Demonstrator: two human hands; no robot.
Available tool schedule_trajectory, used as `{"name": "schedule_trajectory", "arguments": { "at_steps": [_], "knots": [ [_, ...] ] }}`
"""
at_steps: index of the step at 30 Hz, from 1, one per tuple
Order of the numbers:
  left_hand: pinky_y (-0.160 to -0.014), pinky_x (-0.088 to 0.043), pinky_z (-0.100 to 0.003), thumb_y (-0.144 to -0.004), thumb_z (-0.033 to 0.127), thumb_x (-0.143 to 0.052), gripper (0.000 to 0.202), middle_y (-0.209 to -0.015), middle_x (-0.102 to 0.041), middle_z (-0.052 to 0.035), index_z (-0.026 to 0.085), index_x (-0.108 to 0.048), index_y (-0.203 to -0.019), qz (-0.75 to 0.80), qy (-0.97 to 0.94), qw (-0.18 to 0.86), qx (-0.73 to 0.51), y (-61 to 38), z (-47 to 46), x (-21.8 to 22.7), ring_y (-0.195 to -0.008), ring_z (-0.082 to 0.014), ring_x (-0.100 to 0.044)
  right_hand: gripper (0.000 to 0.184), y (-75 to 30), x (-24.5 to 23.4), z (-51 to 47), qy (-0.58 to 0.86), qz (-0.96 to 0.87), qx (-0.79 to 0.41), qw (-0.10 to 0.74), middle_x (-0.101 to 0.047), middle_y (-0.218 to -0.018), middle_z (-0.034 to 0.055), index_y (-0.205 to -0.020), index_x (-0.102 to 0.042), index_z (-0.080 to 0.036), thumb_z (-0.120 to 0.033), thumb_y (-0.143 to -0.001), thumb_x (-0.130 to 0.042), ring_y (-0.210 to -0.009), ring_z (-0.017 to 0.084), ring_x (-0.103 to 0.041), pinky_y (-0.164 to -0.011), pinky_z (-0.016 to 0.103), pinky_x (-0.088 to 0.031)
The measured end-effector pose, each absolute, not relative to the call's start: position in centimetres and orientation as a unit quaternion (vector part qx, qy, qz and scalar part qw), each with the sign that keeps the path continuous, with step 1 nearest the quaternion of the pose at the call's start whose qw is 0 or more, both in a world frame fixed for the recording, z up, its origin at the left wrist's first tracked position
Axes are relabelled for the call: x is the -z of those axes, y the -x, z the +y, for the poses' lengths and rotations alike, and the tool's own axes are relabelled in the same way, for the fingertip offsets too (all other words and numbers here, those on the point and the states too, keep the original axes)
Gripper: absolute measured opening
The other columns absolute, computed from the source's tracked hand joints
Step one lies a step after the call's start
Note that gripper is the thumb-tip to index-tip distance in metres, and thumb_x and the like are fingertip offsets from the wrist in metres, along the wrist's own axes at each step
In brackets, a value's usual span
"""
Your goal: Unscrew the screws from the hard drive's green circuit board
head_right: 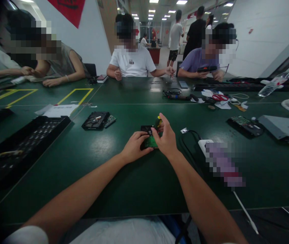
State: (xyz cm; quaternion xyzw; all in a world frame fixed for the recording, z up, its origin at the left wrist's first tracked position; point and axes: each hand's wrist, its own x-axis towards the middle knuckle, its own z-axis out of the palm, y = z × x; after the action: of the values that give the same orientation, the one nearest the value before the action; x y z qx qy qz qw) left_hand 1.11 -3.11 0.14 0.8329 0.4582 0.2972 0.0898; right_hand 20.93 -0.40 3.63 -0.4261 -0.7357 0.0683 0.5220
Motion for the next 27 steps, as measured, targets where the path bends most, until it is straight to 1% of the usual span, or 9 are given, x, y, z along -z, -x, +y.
{"name": "schedule_trajectory", "arguments": {
  "at_steps": [3, 5, 8, 13, 16, 20, 23, 25, 27],
  "knots": [
    [-0.115, -0.047, -0.051, -0.088, 0.055, -0.074, 0.061, -0.138, -0.060, -0.0140, 0.016, -0.063, -0.134, 0.456, -0.833, 0.091, -0.299, -1.07, -3.12, -0.13, -0.132, -0.0335, -0.053, 0.070, -20.98, -3.74, -0.39, 0.422, -0.743, -0.053, 0.516, -0.067, -0.131, 0.0107, -0.159, -0.033, -0.031, -0.039, -0.098, -0.065, -0.090, 0.024, -0.073, -0.083, 0.046, -0.068],
    [-0.115, -0.047, -0.051, -0.089, 0.055, -0.074, 0.060, -0.138, -0.060, -0.0140, 0.017, -0.063, -0.134, 0.457, -0.833, 0.093, -0.298, -1.06, -3.16, -0.21, -0.132, -0.0335, -0.053, 0.068, -21.00, -3.78, -0.36, 0.420, -0.742, -0.059, 0.519, -0.065, -0.135, 0.0119, -0.160, -0.031, -0.030, -0.037, -0.100, -0.061, -0.093, 0.023, -0.073, -0.085, 0.046, -0.068],
    [-0.114, -0.048, -0.051, -0.089, 0.055, -0.074, 0.059, -0.137, -0.060, -0.0138, 0.017, -0.064, -0.133, 0.458, -0.832, 0.094, -0.298, -1.08, -3.21, -0.34, -0.132, -0.0336, -0.053, 0.071, -21.03, -3.70, -0.29, 0.421, -0.737, -0.071, 0.524, -0.068, -0.128, 0.0119, -0.161, -0.028, -0.028, -0.036, -0.100, -0.062, -0.092, 0.023, -0.074, -0.084, 0.045, -0.068],
    [-0.114, -0.047, -0.052, -0.088, 0.054, -0.075, 0.059, -0.138, -0.060, -0.0131, 0.018, -0.063, -0.134, 0.459, -0.832, 0.095, -0.298, -1.12, -3.24, -0.38, -0.132, -0.0336, -0.053, 0.069, -21.12, -3.47, -0.24, 0.423, -0.725, -0.061, 0.540, -0.069, -0.111, 0.0074, -0.153, -0.035, -0.028, -0.041, -0.095, -0.070, -0.082, 0.022, -0.072, -0.075, 0.044, -0.068],
    [-0.114, -0.047, -0.053, -0.088, 0.054, -0.075, 0.058, -0.137, -0.061, -0.0130, 0.018, -0.063, -0.133, 0.458, -0.832, 0.096, -0.297, -1.09, -3.24, -0.37, -0.131, -0.0337, -0.053, 0.066, -21.13, -3.51, -0.28, 0.424, -0.721, -0.067, 0.544, -0.068, -0.110, 0.0067, -0.150, -0.037, -0.027, -0.040, -0.094, -0.071, -0.081, 0.022, -0.072, -0.075, 0.043, -0.067],
    [-0.114, -0.047, -0.052, -0.088, 0.054, -0.075, 0.059, -0.137, -0.060, -0.0135, 0.017, -0.063, -0.133, 0.456, -0.833, 0.094, -0.299, -1.07, -3.18, -0.25, -0.132, -0.0335, -0.053, 0.066, -21.03, -3.66, -0.36, 0.432, -0.720, -0.064, 0.540, -0.069, -0.112, 0.0072, -0.152, -0.036, -0.027, -0.038, -0.096, -0.069, -0.082, 0.022, -0.073, -0.077, 0.042, -0.067],
    [-0.114, -0.047, -0.052, -0.088, 0.054, -0.075, 0.060, -0.137, -0.060, -0.0143, 0.016, -0.063, -0.133, 0.454, -0.833, 0.090, -0.304, -1.08, -3.15, -0.14, -0.132, -0.0334, -0.053, 0.065, -20.98, -3.80, -0.45, 0.427, -0.727, -0.055, 0.534, -0.068, -0.121, 0.0096, -0.154, -0.035, -0.028, -0.037, -0.098, -0.065, -0.087, 0.022, -0.073, -0.079, 0.043, -0.068],
    [-0.114, -0.047, -0.052, -0.088, 0.054, -0.075, 0.061, -0.137, -0.060, -0.0148, 0.015, -0.063, -0.133, 0.453, -0.833, 0.088, -0.305, -1.09, -3.16, -0.12, -0.132, -0.0335, -0.053, 0.064, -20.97, -3.90, -0.51, 0.421, -0.736, -0.044, 0.528, -0.064, -0.132, 0.0114, -0.156, -0.035, -0.029, -0.036, -0.099, -0.062, -0.092, 0.023, -0.073, -0.083, 0.044, -0.067],
    [-0.114, -0.048, -0.052, -0.088, 0.054, -0.075, 0.060, -0.137, -0.060, -0.0146, 0.016, -0.063, -0.133, 0.452, -0.834, 0.088, -0.305, -1.09, -3.18, -0.16, -0.132, -0.0334, -0.053, 0.064, -20.98, -3.97, -0.55, 0.418, -0.742, -0.034, 0.522, -0.062, -0.138, 0.0118, -0.158, -0.036, -0.030, -0.034, -0.099, -0.061, -0.094, 0.023, -0.072, -0.085, 0.044, -0.067]
  ]
}}
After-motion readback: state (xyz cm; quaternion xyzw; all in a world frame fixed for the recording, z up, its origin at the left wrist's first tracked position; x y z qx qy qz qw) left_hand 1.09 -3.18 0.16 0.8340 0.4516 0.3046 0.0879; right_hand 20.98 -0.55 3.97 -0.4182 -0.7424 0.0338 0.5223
